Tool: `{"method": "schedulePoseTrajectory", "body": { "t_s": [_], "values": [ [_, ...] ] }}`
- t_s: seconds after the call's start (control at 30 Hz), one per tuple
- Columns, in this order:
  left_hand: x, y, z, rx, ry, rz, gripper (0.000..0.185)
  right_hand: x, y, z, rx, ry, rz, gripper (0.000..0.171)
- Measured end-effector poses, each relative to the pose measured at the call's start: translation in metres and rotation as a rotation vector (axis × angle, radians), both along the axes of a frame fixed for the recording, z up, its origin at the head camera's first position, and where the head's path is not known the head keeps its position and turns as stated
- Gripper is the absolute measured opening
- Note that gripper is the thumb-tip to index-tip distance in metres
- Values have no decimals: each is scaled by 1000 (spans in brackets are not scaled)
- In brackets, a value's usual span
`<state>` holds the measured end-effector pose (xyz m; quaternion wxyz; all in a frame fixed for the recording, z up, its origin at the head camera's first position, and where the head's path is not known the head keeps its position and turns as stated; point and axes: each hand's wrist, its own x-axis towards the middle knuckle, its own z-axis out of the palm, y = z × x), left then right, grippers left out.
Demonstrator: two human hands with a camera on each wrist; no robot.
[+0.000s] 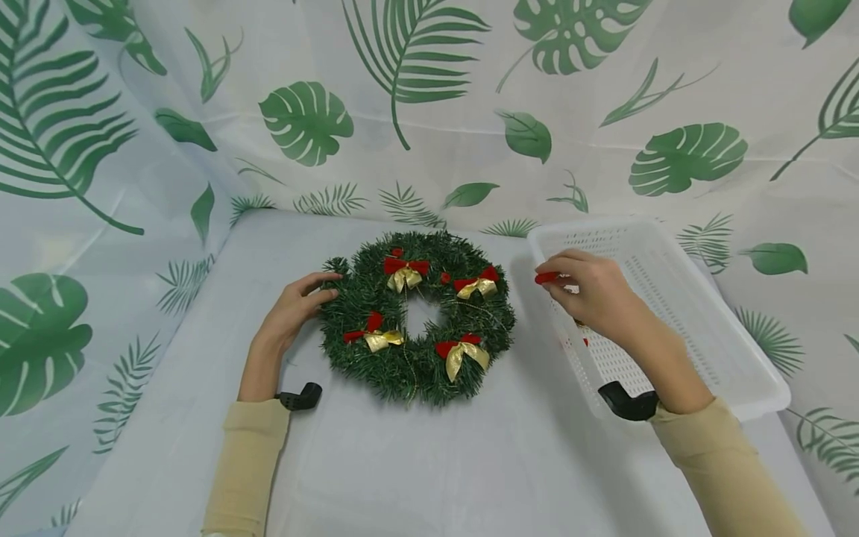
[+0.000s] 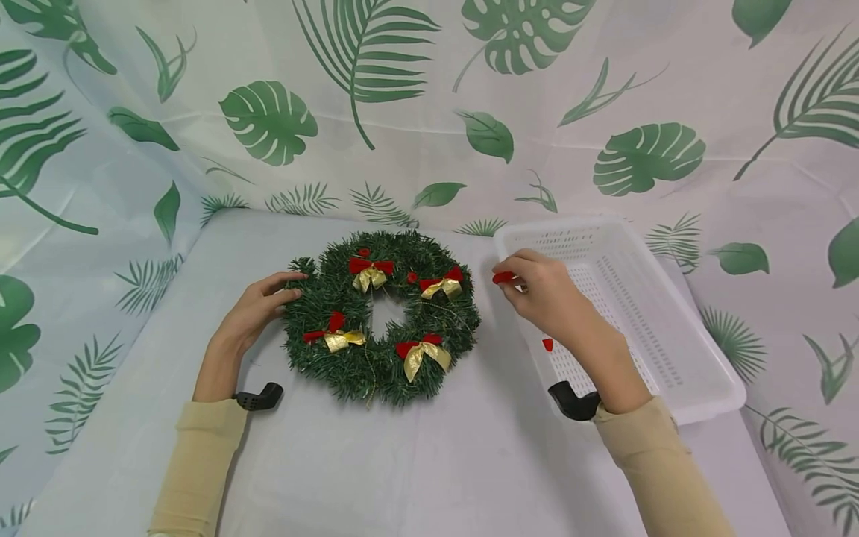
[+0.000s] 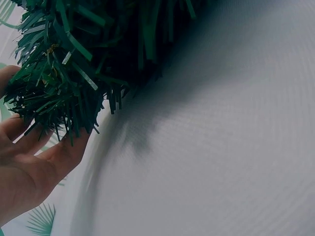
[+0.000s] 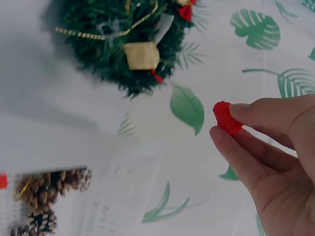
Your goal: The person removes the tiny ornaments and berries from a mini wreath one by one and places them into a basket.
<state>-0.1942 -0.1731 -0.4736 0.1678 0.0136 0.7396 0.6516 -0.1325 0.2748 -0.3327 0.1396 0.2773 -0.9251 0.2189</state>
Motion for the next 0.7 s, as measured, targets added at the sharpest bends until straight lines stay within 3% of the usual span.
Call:
{"method": "schedulePoseTrajectory", "body": {
  "t_s": [0.7],
  "values": [
    [0,0,-1,-11,-12,13,48,-14,54,-7,25,-161,-173,17]
  ]
}}
